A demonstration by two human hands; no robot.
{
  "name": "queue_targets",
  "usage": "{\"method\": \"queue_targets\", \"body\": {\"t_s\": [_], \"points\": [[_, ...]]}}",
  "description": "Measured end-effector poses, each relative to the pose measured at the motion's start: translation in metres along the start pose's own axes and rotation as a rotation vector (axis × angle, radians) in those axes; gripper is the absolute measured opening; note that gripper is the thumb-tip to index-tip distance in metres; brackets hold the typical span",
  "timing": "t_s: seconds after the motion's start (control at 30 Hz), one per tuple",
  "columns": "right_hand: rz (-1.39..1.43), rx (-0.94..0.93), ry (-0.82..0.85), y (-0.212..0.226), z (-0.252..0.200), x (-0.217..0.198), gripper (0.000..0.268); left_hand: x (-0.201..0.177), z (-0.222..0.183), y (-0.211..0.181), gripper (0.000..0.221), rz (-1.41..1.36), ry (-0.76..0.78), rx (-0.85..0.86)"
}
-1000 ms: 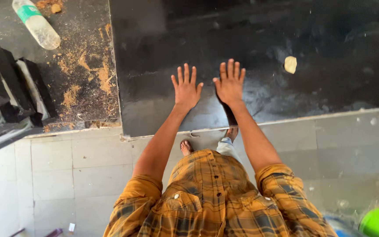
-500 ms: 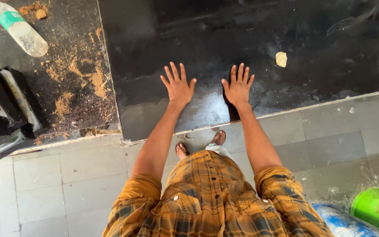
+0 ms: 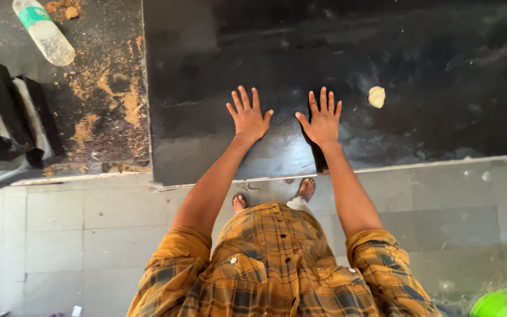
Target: The person kneads a large mass of dough in a metal bowl by hand, then takes a small piece of dough and rolls it across a black countertop.
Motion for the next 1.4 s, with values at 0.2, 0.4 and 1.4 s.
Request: {"method": "queue_targets", "body": {"t_s": [0.2, 0.4, 1.4], "points": [[-0.133, -0.188, -0.074, -0.016, 0.015, -0.003, 0.076, 0.016, -0.004, -0.061, 0.088, 0.043, -0.145, 0.053], [-0.075, -0.537, 0.062, -0.052, -0.025, -0.026, 0.065, 0.03, -0.026, -0.138, 0.078, 0.111, -0.053, 0.254], [-0.047, -0.175, 0.015, -0.203, 0.006, -0.036, 0.065, 0.099, 0.04, -0.247, 0.072, 0.066, -0.107, 0.111]]}}
Point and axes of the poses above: each hand's wrist, its own z-axis towards the middle knuckle, its own x-axis out of the palm, y = z × x, the point moved 7 cm from there along z, towards the middle knuckle, and after that the axes turned 15 degrees about y, right-handed, at the moved point
